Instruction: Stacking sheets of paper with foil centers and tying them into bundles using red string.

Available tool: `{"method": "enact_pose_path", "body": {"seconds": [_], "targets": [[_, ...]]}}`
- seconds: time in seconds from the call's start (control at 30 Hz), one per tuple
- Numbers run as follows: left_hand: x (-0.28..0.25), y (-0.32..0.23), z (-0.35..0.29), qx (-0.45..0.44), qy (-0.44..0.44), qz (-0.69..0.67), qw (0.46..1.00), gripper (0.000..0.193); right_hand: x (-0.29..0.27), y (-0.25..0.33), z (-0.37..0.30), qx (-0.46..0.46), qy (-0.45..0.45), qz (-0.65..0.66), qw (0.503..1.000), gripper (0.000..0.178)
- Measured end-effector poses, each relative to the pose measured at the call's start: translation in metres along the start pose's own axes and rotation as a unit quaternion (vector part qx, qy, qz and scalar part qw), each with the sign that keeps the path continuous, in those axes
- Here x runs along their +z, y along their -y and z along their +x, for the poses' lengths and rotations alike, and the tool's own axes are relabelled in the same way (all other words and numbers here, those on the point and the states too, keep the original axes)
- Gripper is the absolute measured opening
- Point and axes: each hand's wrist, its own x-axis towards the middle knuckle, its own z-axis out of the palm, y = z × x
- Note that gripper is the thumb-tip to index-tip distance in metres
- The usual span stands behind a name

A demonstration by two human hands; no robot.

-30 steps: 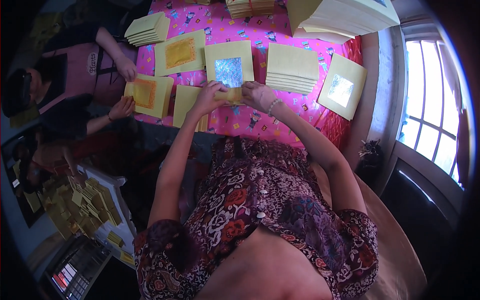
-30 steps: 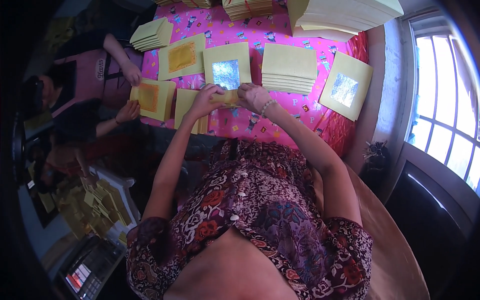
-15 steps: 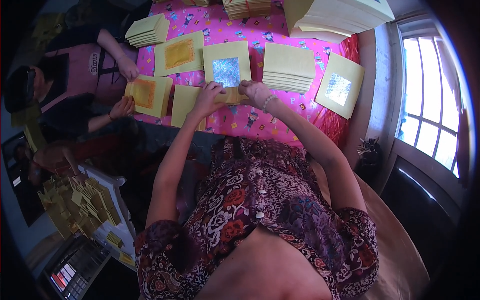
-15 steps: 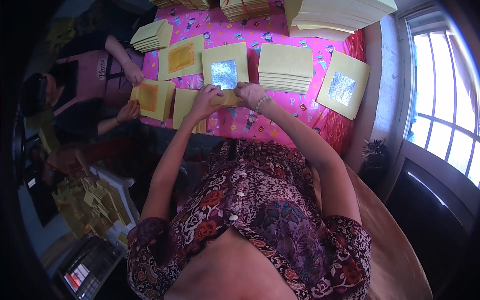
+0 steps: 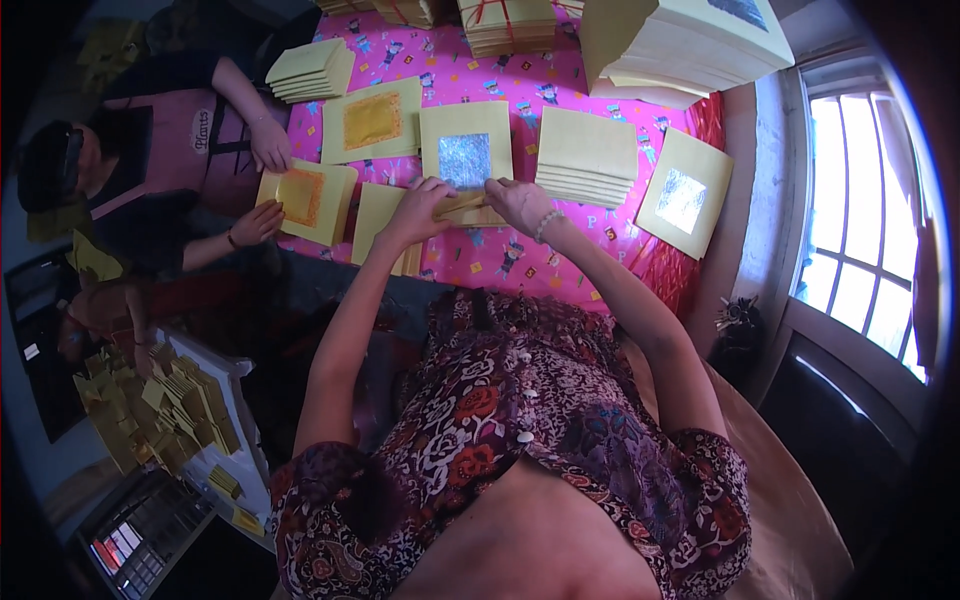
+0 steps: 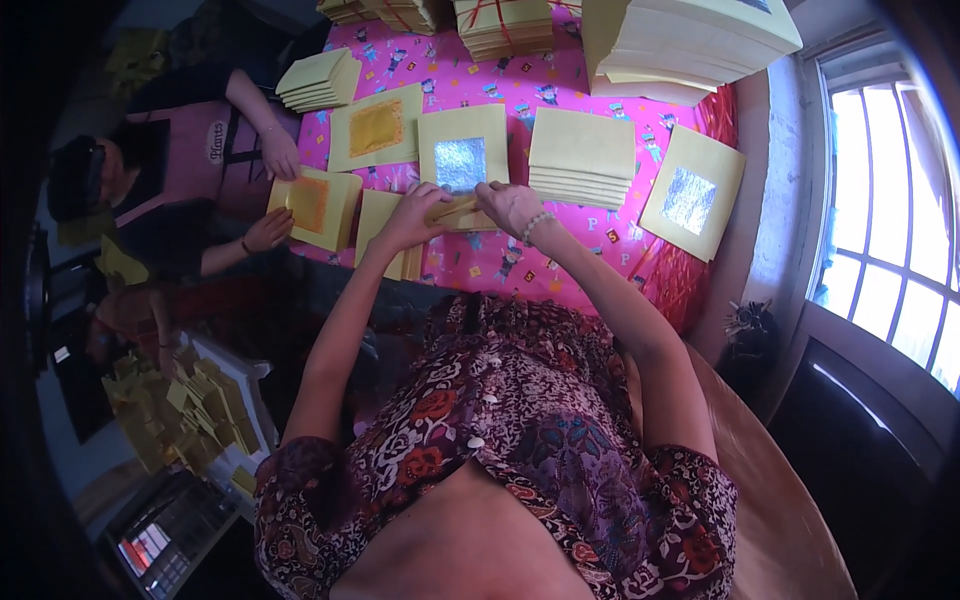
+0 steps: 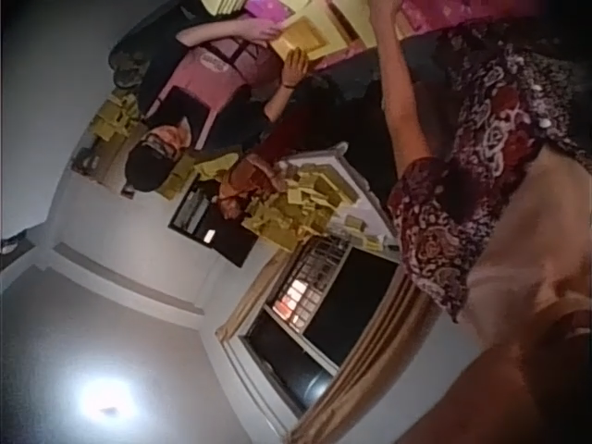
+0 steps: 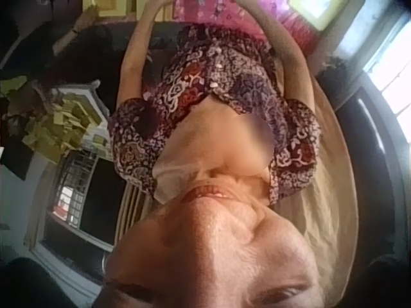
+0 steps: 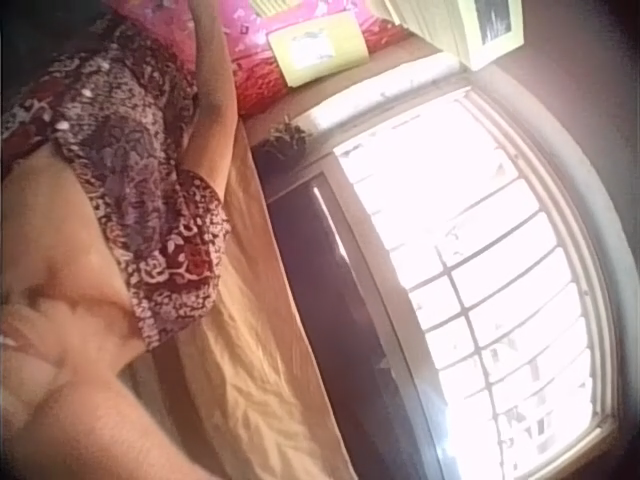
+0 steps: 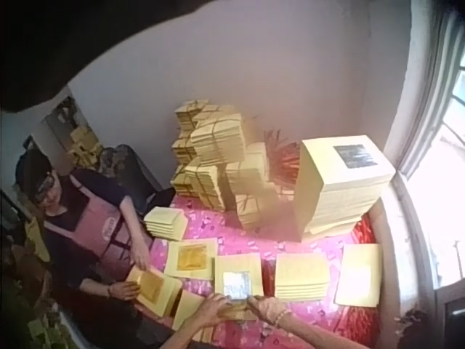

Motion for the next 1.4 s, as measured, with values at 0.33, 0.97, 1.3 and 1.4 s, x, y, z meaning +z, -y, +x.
{"method": "enact_pose_path", "body": {"seconds": [0.33,0.97,1.3,1.4], "targets": [[-0.049,0.008,0.005,-0.012,-0.082,-0.023,0.996,0.022,-0.038,0.025,-0.005,0.076,-0.083,0.154,0.982,0.021],[-0.081,0.029,0.040,-0.165,-0.166,-0.171,0.957,0.027,-0.034,0.030,0.086,0.224,-0.319,0.182,0.903,0.023],[-0.076,0.038,0.057,-0.237,-0.217,-0.159,0.933,0.034,-0.029,0.014,0.110,0.287,-0.318,0.123,0.895,0.026],[-0.074,0.058,0.070,-0.261,-0.222,-0.178,0.923,0.036,-0.023,0.003,0.132,0.294,-0.314,0.119,0.895,0.026]]}}
